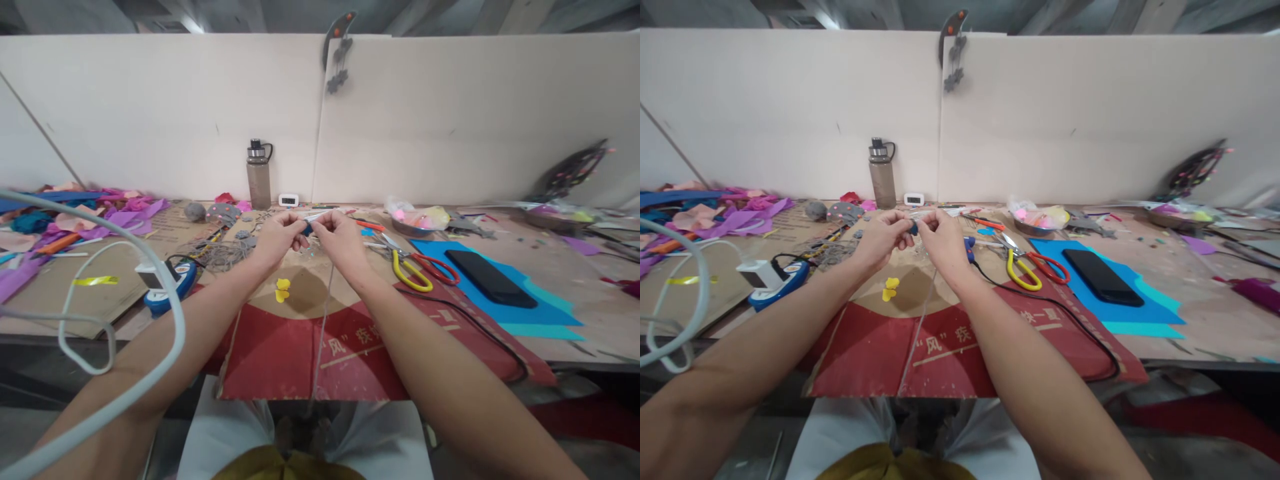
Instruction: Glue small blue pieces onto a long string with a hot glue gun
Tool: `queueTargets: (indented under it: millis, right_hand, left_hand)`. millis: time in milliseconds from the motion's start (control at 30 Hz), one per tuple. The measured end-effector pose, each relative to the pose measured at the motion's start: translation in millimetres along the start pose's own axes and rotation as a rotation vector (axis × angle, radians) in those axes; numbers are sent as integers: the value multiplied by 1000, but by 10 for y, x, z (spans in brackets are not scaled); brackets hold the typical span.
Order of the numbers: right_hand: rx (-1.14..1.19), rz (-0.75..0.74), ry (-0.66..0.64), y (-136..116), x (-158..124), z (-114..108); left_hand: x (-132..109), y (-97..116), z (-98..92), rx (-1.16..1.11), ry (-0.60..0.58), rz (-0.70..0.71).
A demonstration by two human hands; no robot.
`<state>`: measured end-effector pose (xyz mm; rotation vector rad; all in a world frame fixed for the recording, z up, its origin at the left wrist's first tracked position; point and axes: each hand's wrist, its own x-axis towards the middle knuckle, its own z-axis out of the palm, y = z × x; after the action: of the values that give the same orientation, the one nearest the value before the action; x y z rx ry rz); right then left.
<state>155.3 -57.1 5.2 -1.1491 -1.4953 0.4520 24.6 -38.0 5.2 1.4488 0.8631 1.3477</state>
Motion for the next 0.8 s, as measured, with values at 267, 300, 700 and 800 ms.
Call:
queueTargets:
  millis: [267, 300, 700, 800]
  right_hand:
    - [10, 49, 47, -7, -5, 13]
    - [20, 56, 47, -3, -2, 12]
    - [9, 30, 55, -2, 17, -33]
    - [4, 26, 46, -33, -5, -31]
  left_hand:
    - [-32, 5, 24, -63, -27, 25]
    - [-33, 7, 25, -76, -30, 17]
    - [-49, 24, 58, -159, -68, -75]
    - [-42, 21, 51, -152, -49, -94]
